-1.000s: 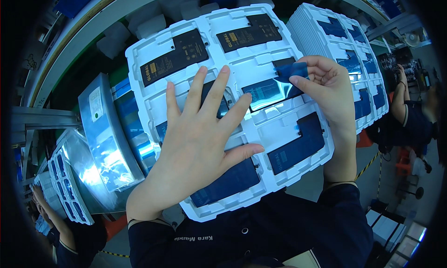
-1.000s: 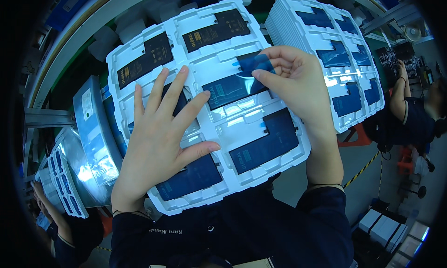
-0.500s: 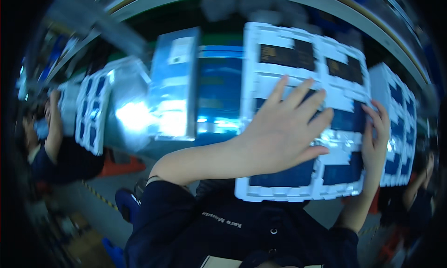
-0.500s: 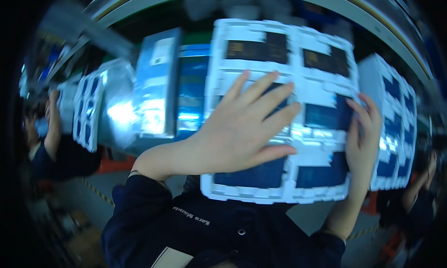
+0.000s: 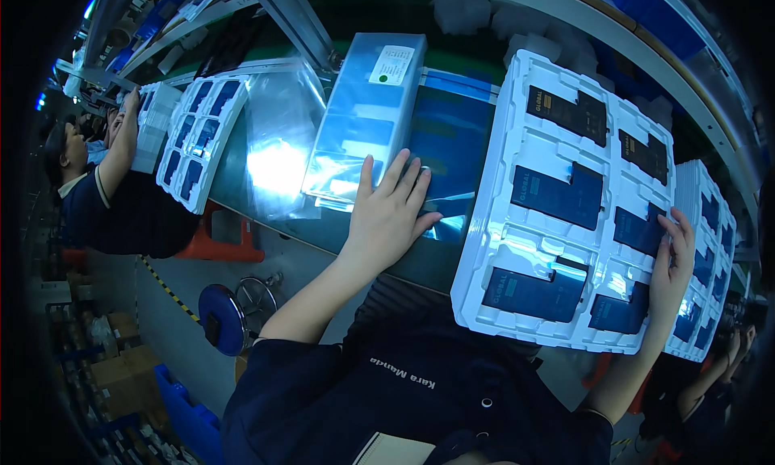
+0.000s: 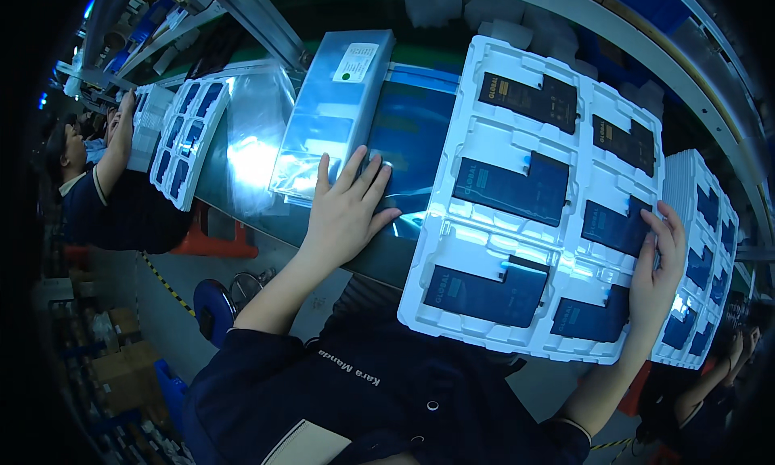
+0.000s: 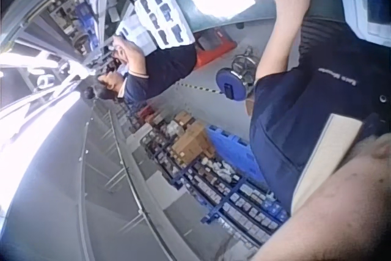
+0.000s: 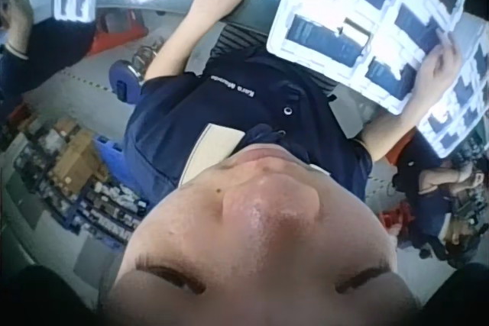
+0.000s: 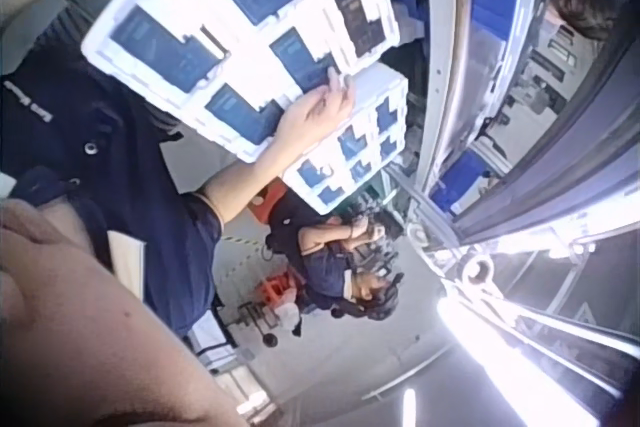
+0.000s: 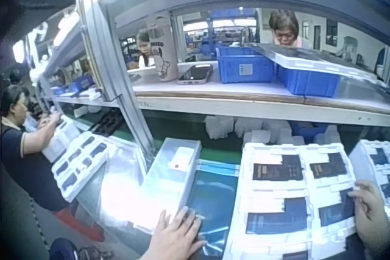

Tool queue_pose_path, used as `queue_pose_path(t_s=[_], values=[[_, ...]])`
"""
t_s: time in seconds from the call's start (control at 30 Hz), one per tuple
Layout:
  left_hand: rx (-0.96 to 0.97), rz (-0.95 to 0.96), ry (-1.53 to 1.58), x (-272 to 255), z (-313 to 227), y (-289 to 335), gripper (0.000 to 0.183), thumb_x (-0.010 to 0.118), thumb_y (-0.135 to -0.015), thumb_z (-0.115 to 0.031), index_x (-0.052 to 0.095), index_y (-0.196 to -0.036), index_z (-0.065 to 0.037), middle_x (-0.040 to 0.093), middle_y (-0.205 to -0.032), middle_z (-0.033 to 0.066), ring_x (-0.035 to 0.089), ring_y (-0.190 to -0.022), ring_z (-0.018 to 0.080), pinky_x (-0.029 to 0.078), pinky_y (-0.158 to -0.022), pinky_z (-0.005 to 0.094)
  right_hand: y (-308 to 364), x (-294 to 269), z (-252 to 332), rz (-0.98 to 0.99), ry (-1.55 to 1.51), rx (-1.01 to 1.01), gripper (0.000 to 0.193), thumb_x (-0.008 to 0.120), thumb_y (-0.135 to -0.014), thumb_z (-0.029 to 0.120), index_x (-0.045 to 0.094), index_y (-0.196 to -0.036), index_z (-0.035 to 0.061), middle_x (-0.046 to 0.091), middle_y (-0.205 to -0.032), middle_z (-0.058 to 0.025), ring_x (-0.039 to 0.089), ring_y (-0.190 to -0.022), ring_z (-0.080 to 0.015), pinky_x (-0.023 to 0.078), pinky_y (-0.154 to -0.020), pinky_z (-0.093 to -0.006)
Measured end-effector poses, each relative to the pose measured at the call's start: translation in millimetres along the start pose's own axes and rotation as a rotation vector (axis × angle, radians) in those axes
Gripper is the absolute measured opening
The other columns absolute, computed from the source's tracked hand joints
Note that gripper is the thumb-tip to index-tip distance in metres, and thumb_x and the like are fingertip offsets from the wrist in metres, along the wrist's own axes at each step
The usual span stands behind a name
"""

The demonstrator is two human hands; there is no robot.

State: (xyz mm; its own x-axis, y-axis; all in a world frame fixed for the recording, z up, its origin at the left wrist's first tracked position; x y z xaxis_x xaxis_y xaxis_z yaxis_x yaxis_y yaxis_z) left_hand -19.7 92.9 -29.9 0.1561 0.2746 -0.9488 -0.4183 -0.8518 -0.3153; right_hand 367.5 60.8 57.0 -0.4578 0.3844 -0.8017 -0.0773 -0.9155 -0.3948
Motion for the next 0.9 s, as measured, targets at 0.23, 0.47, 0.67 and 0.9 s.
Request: queue_pose_path(t_s=[0.23, 0.47, 0.67, 0.9], values=[[-0.150, -0.299, 0.447, -43, 21, -26, 0.024, 0.073, -0.077, -0.024, 0.067, -0.073, -0.001, 0.066, -0.077, 0.0150, 0.066, -0.078, 0.0293, 0.051, -0.070, 0.0374, -2, -6, 32, -0.053, 0.261, -0.133, 0.022, 0.055, -0.085, 0.001, 0.063, -0.106, 0.0034, 0.053, -0.124, -0.0153, 0.050, -0.116, -0.0317, 0.039, -0.097, -0.0368], [0.379, -0.379, 0.378, -167, -23, -93, 0.034, 0.083, -0.058, -0.022, 0.061, -0.067, 0.002, 0.064, -0.070, 0.0150, 0.061, -0.062, 0.0298, 0.046, -0.056, 0.0336, -33, -18, 159, 0.029, -0.211, -0.555, 0.036, 0.070, -0.070, 0.003, 0.061, -0.105, 0.0014, 0.056, -0.118, -0.0150, 0.052, -0.110, -0.0338, 0.044, -0.090, -0.0391], [0.494, -0.364, 0.548, -171, -38, -109, 0.051, 0.084, -0.055, -0.035, 0.067, -0.085, 0.002, 0.064, -0.081, 0.0132, 0.062, -0.065, 0.0271, 0.047, -0.058, 0.0316, -59, 6, 161, 0.076, -0.470, -0.544, 0.032, 0.072, -0.067, 0.004, 0.062, -0.097, -0.0001, 0.065, -0.093, -0.0116, 0.063, -0.081, -0.0244, 0.049, -0.072, -0.0301], [0.202, -0.176, 0.744, -171, -14, -120, 0.059, 0.082, -0.061, -0.013, 0.061, -0.114, -0.001, 0.060, -0.115, 0.0160, 0.063, -0.089, 0.0205, 0.049, -0.067, 0.0276, -64, 24, 131, -0.007, -0.945, -0.179, 0.005, 0.066, -0.076, 0.000, 0.061, -0.078, 0.0014, 0.067, -0.083, -0.0078, 0.062, -0.078, -0.0138, 0.048, -0.072, -0.0262]])
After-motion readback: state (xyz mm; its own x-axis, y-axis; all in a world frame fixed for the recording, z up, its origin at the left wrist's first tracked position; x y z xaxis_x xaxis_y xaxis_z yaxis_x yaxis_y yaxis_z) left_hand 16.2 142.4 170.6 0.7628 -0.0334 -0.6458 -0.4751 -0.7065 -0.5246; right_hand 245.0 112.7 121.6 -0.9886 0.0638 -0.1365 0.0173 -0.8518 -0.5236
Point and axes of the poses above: each hand's wrist, its own y-axis away from the middle knuckle, its own x-axis out of the palm, z = x × y, the point moved 4 cm from there along -y, towards the middle knuckle
